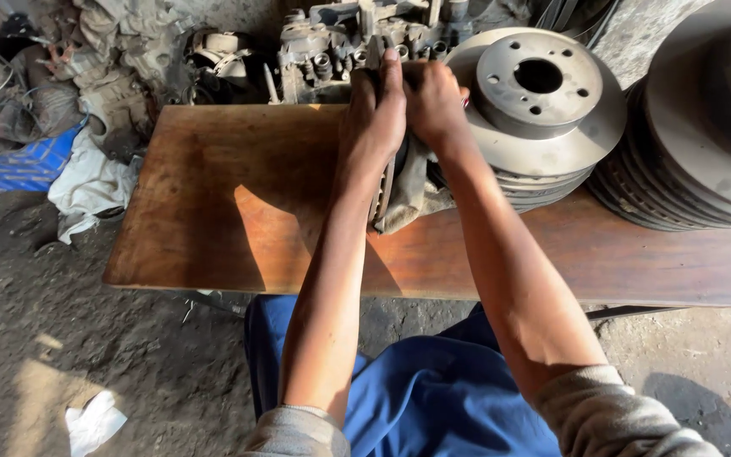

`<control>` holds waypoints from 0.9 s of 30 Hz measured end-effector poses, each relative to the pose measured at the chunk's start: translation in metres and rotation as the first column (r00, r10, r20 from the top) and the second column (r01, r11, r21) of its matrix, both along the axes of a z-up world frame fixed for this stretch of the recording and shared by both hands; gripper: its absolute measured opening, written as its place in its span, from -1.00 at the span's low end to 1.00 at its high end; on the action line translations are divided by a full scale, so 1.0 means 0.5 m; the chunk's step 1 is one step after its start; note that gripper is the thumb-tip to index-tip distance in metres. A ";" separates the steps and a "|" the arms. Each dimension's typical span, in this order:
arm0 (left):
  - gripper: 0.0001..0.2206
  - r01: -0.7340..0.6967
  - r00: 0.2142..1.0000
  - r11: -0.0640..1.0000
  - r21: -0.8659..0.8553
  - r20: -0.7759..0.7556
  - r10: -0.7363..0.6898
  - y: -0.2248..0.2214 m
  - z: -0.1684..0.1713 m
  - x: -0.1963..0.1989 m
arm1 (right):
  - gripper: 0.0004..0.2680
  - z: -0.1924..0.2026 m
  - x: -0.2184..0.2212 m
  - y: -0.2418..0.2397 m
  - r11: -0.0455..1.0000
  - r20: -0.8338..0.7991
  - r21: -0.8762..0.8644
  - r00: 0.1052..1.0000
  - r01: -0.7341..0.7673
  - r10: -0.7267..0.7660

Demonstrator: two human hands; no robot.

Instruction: Cleaning and sanding the surface of a metal brake disc using sandpaper on a workbench.

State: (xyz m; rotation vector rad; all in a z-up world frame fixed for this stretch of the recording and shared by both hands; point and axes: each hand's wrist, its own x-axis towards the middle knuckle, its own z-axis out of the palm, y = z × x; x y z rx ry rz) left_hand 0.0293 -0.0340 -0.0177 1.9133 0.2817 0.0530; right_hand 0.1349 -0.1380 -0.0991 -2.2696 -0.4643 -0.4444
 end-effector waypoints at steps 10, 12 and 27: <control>-0.25 -0.186 0.980 0.981 -0.053 -0.080 0.181 0.052 0.010 0.033 | -0.80 0.027 -0.130 0.069 0.988 0.355 0.110 0.933 -0.105 0.060; -0.25 -0.184 0.983 0.970 -0.158 -0.039 0.180 0.062 -0.006 0.047 | -0.80 0.031 -0.144 0.079 0.988 0.374 0.124 0.926 -0.091 0.038; -0.07 -0.156 0.983 0.985 -0.068 -0.107 0.148 0.065 -0.002 0.077 | -0.74 -0.069 -0.231 0.064 0.998 0.585 0.037 0.808 0.057 -0.068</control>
